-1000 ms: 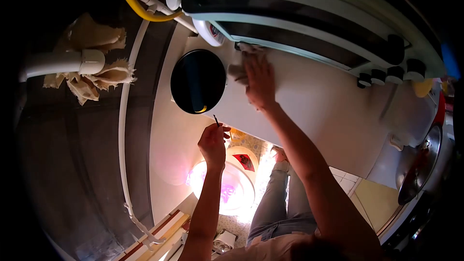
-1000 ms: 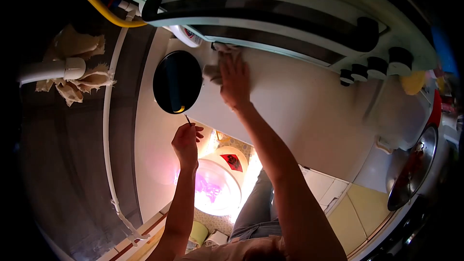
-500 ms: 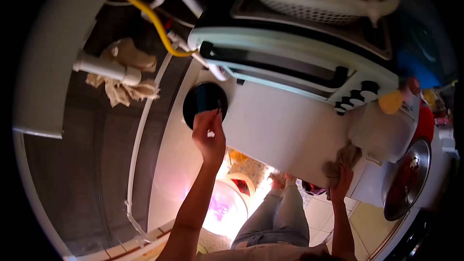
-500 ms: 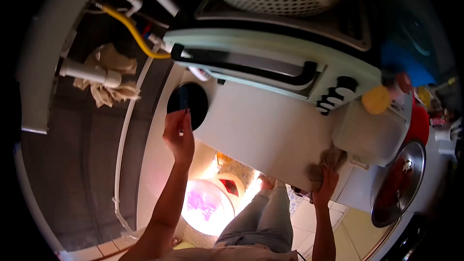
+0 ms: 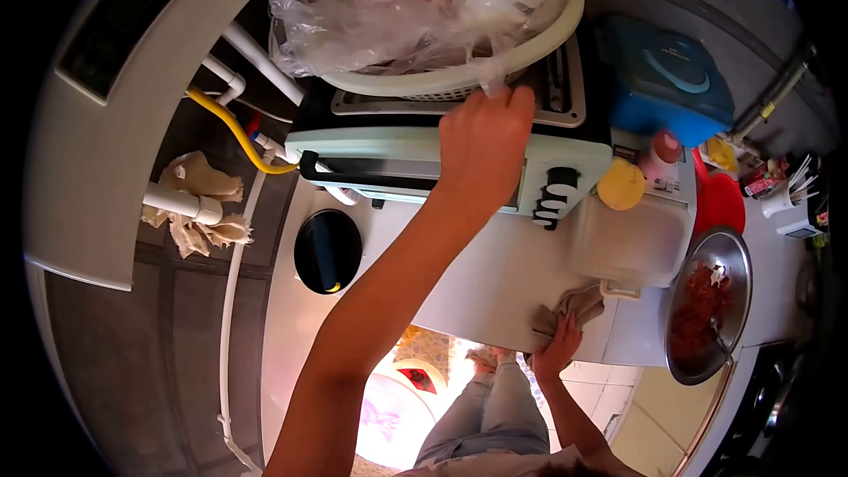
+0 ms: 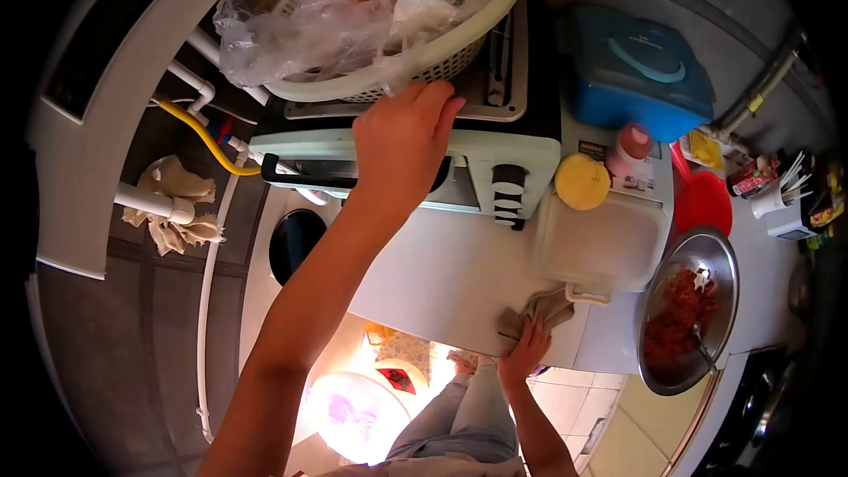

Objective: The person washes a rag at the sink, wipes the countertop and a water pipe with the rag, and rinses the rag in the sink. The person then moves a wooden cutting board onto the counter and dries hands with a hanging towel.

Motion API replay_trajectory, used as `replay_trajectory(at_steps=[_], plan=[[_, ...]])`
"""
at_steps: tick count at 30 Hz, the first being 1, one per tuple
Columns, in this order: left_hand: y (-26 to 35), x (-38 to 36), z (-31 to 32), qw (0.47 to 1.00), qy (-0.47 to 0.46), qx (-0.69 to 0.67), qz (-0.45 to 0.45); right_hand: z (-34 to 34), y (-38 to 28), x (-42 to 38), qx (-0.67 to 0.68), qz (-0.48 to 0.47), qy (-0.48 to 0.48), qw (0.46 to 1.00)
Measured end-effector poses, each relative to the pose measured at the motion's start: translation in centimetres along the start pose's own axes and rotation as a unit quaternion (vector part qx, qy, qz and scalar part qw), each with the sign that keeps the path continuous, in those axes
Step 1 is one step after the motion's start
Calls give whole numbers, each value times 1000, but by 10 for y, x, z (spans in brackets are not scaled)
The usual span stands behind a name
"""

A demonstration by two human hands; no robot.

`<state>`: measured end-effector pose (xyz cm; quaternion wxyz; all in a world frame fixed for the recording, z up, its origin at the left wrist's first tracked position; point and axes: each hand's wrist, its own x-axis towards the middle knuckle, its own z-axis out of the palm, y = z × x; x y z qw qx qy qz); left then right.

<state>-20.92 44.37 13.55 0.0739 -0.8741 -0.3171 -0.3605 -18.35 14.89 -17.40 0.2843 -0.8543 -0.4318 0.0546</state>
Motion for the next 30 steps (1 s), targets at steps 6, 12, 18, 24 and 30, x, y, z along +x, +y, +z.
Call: replay_trajectory(at_steps=[6, 12, 18, 24, 30], plan=[[-6, -27, -3, 985, 122, -111, -43, -5, -4, 6, 11, -43, -45, 998], [-64, -224, -21, 884, 135, -162, -418, 8, -42, 68, 78, -201, -186, 959], [-160, -428, -31, 527, 209, -203, -799, 73, -100, 137, 54, -253, -125, 958], [-203, -413, -12, 450, 164, -381, -791, 120, -143, 121, 23, -217, -72, 973], [-211, -403, -7, 420, 255, -433, -756, 92, -154, 26, 90, -438, -287, 847]])
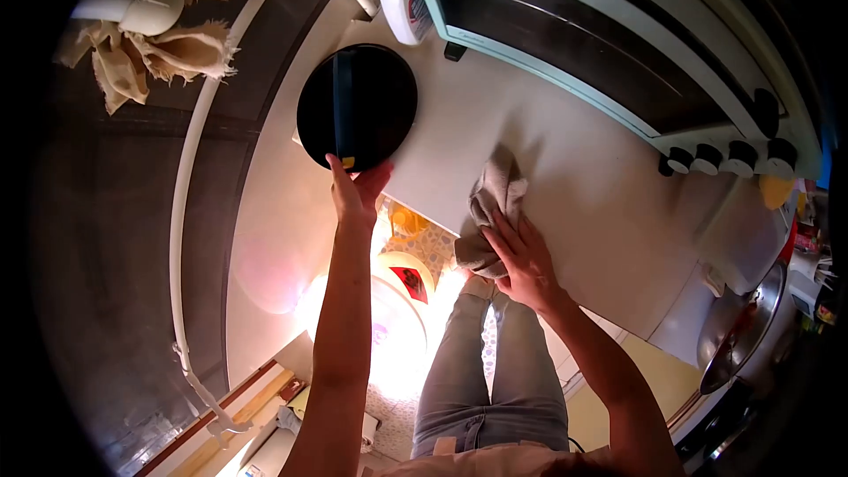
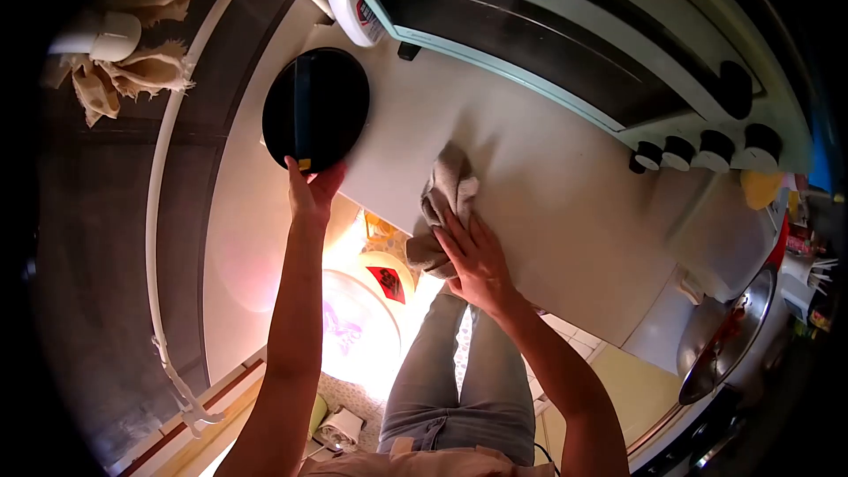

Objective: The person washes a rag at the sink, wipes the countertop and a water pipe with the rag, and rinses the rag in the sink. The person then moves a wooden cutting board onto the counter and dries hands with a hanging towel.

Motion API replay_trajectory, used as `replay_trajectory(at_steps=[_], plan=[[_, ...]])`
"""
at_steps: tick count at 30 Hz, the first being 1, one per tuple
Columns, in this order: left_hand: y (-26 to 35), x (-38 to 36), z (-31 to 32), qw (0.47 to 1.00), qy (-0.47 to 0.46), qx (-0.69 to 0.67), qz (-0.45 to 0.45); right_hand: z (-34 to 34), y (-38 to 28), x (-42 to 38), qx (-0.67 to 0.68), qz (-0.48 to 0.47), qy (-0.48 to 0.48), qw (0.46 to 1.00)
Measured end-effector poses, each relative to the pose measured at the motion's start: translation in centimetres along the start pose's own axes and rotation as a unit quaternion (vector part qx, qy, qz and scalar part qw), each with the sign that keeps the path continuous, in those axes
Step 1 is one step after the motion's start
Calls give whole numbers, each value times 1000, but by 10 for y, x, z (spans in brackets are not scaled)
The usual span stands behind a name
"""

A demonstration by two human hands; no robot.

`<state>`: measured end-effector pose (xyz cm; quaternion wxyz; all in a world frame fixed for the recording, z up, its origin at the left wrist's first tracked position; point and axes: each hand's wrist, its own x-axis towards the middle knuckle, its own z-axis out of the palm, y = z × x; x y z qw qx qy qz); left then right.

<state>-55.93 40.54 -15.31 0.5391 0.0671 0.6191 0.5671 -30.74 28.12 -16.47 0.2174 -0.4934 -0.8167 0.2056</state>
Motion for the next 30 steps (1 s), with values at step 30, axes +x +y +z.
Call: replay_trajectory(at_steps=[30], plan=[[27, -55, -127, 993, 22, 50, 106, 70, 31, 297, -245, 42, 195, 949]])
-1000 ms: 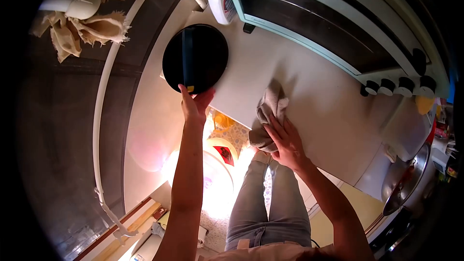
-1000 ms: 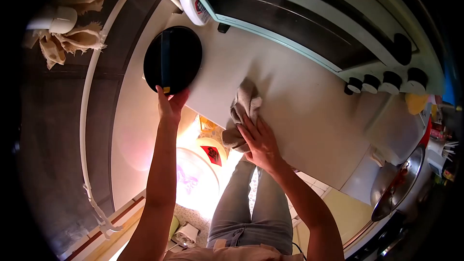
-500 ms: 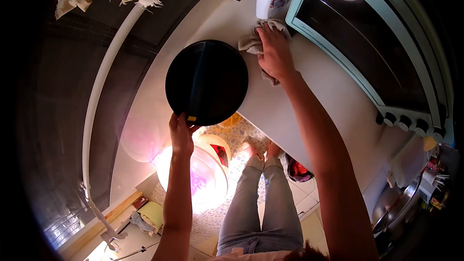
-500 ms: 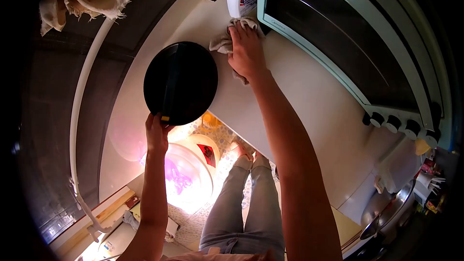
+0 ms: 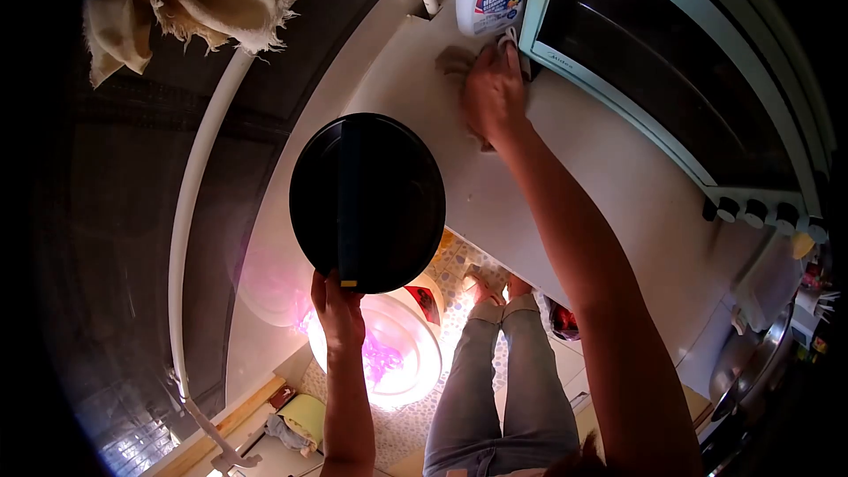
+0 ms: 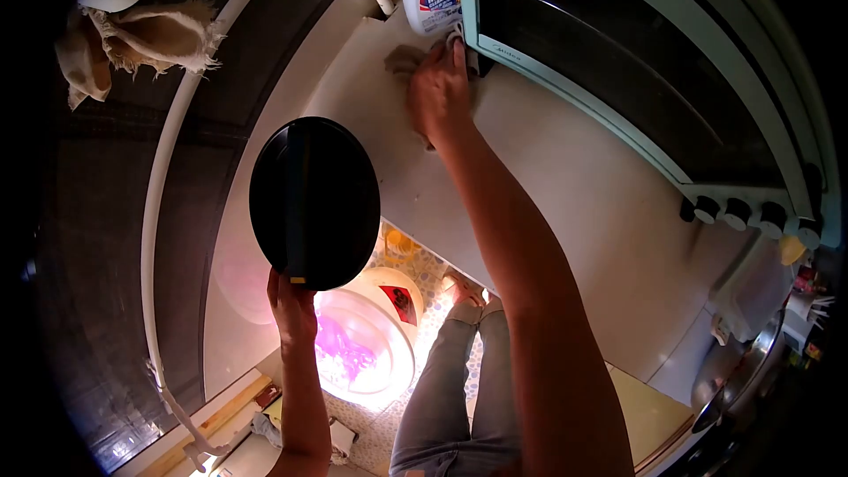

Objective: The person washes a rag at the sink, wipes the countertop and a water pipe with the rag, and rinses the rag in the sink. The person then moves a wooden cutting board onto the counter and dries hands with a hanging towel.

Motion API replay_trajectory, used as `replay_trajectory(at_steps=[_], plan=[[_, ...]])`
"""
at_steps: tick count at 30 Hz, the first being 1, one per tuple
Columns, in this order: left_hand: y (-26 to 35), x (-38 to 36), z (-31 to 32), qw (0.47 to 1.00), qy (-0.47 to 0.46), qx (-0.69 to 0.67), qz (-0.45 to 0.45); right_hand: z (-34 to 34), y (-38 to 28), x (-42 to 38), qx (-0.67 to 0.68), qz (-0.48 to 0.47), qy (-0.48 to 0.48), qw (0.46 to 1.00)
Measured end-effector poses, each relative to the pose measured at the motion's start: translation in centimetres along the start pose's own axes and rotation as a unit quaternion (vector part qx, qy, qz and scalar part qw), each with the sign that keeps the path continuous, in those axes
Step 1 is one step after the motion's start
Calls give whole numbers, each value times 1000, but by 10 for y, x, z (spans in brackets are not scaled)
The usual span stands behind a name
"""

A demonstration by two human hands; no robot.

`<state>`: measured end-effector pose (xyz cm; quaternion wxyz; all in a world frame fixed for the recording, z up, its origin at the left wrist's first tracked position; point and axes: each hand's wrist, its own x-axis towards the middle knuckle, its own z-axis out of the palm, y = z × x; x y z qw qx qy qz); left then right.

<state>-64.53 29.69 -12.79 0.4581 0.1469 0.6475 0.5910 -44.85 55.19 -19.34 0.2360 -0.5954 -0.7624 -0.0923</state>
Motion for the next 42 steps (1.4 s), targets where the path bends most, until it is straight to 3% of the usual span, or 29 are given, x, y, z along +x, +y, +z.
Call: replay_trajectory(at_steps=[3, 6, 10, 15, 18, 22, 24, 27, 30, 34, 36, 38, 41, 42], plan=[[2, -9, -8, 1000, 8, -4, 6, -5, -5, 8, 24, 50, -79, 995], [-1, -12, -12, 999, 19, -28, 11, -33, -19, -40, -56, -43, -77, 995], [-3, -18, -14, 1000, 21, -16, 0, -30, -9, -49, 12, -75, 23, 997], [-6, -21, -23, 1000, 6, -17, 23, -7, 8, 28, 54, 9, -164, 985], [-8, -28, -10, 993, 95, -74, 6, -26, -16, -37, -124, -98, -62, 985], [-13, -29, -23, 998, 28, -54, 25, -16, -5, -47, -3, -69, -13, 998], [-11, -30, -26, 997, 31, -57, 39, 10, 16, -10, 90, -12, 34, 995], [-12, -42, -41, 994, 75, -62, 41, 8, 6, -1, 164, 23, 29, 986], [-12, -54, -43, 991, 103, -63, 50, 9, -40, -32, 198, -21, 19, 980], [-10, -61, -51, 991, 90, -80, 57, -17, -83, -83, 328, -127, -107, 930], [-8, -63, -53, 992, 82, -72, 61, -50, -67, -106, 342, -215, -184, 896], [-8, -66, -57, 992, 82, -70, 62, -67, -40, -136, 378, -182, -193, 887], [-6, -66, -48, 991, 100, -69, 49, -103, -7, -146, 271, 38, -185, 944], [-6, -69, -47, 991, 111, -64, 39, -99, -7, -138, 238, 22, -180, 954]])
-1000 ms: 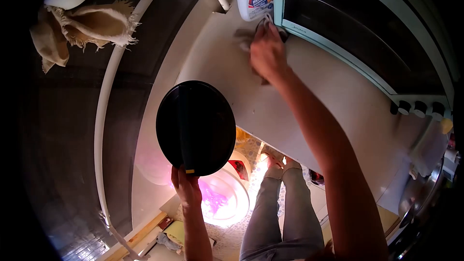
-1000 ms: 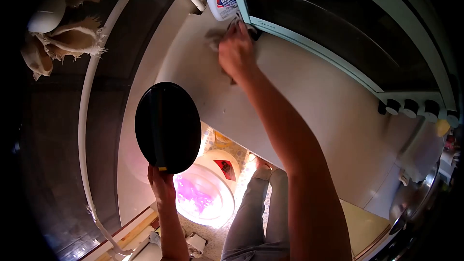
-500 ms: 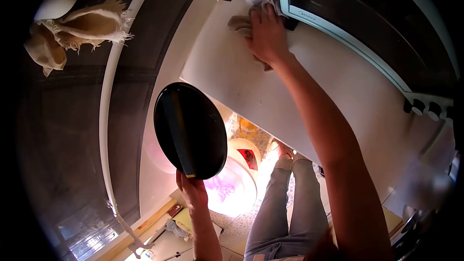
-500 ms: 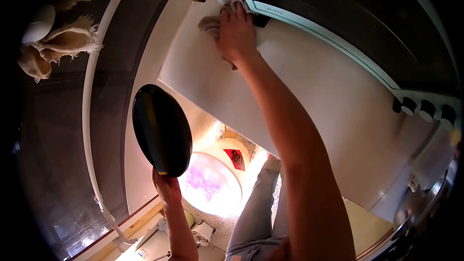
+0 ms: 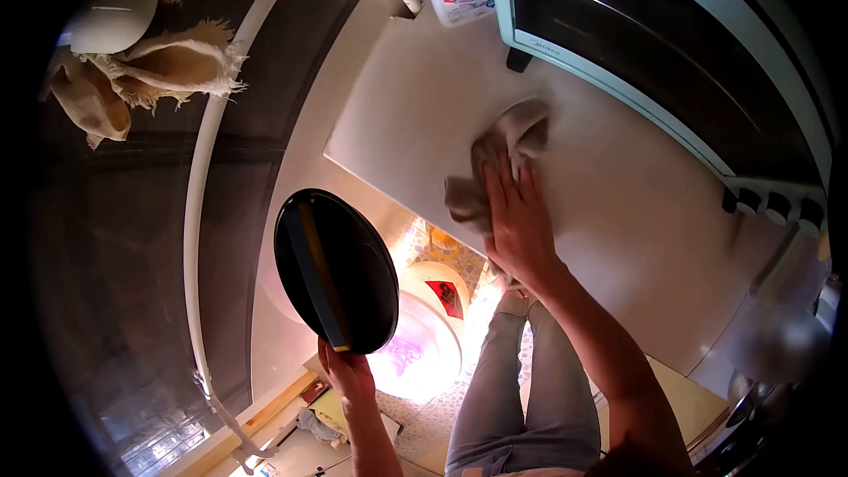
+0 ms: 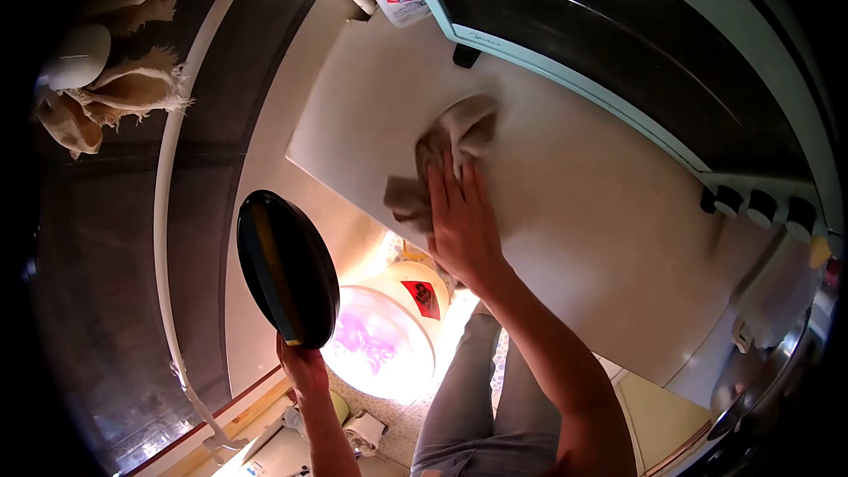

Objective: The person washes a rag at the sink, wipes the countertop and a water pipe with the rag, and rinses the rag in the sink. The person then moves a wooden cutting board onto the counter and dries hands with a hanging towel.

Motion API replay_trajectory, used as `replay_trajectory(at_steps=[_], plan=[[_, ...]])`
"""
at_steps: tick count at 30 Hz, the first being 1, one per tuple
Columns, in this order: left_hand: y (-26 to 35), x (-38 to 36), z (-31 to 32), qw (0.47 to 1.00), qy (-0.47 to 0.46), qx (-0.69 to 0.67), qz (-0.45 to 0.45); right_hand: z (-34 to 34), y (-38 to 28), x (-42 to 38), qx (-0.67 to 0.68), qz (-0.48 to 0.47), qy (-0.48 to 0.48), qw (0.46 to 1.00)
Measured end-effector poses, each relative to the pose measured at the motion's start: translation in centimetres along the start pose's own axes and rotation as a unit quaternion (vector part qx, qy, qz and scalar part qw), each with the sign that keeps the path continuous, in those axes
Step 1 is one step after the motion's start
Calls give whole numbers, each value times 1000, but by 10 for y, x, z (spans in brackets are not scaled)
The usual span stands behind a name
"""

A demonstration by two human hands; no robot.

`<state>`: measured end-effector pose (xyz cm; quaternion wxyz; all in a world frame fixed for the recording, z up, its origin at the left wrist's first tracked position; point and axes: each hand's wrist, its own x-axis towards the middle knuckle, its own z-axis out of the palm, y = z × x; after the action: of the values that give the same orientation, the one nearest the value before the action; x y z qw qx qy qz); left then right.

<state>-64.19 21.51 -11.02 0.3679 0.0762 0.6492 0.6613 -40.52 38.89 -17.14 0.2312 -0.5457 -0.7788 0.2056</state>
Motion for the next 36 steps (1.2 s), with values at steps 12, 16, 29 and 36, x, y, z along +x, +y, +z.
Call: replay_trajectory(at_steps=[12, 16, 29, 36], plan=[[-6, -2, -4, 999, -3, -15, -29, 26, 31, 203, -294, 85, 27, 952], [-9, 0, -10, 999, -7, -25, -25, 26, 7, 143, -439, -64, 17, 896], [-14, 10, -11, 998, -38, -27, -42, 57, -16, 104, -397, -129, 25, 908], [-2, 5, -37, 1000, -7, -5, 0, 42, 36, 164, -191, 26, 190, 963]])
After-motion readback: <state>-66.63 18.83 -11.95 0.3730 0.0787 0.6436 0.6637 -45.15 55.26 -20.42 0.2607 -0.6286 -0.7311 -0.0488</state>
